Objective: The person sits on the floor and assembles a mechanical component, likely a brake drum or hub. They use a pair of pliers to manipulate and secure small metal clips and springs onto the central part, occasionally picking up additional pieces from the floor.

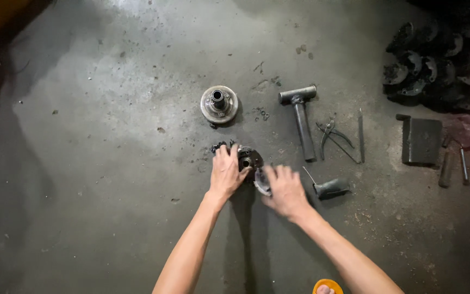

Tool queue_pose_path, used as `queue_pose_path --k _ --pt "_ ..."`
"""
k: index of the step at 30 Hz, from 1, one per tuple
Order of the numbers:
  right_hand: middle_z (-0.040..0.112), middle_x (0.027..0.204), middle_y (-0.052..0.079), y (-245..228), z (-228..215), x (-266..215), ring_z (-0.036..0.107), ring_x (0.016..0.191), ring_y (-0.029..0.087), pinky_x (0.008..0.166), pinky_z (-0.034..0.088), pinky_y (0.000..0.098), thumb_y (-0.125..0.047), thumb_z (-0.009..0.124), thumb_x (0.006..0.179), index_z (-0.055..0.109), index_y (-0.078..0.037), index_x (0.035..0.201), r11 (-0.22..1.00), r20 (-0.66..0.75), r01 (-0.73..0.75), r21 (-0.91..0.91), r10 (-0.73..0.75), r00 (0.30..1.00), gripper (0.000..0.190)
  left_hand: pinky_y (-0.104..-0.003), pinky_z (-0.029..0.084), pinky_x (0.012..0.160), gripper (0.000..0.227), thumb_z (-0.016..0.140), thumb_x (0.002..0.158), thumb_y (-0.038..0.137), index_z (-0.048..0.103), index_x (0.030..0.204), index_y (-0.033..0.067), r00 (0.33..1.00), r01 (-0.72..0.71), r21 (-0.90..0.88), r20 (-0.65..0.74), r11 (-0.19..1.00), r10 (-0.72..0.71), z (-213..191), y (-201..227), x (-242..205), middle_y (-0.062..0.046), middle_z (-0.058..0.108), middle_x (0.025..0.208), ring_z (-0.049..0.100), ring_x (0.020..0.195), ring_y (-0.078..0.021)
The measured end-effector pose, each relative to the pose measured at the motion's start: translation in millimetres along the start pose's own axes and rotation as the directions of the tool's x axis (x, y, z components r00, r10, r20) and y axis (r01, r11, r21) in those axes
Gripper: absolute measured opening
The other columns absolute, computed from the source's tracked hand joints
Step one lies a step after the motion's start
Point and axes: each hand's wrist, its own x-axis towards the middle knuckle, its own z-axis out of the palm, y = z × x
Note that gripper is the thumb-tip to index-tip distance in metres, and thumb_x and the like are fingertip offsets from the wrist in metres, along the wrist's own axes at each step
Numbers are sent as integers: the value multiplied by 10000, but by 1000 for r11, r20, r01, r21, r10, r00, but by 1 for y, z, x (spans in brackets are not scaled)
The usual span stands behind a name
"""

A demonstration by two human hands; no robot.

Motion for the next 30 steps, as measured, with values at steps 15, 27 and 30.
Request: queue_pose_path --k 15,27,30 --pt "749 1178 200 24 -18 32 735 1083 358 895 622 451 57 630 836 526 -71 1461 460 6 -125 879 250 968 646 -503 539 960 597 716 949 381 564 1359 -25 979 204 -252 34 946 -202 -32 -9 -29 -235 586 1134 635 1096 -434" --pt "736 1189 245 14 -33 42 737 1065 387 878 615 478 94 564 849 574 10 1413 458 -10 -115 881 261 965 571 -548 549 959 784 826 774 106 432 1432 -56 976 214 -389 36 896 -217 -30 -14 -54 -310 607 1226 607 1156 -474" --pt "734 1190 251 14 -28 40 739 1064 387 873 617 498 108 590 821 588 19 1381 478 -30 -91 874 241 970 567 -536 593 912 1104 892 775 83 200 1636 79 978 197 -338 133 920 -161 -54 5 -35 -332 590 1206 651 1092 -439"
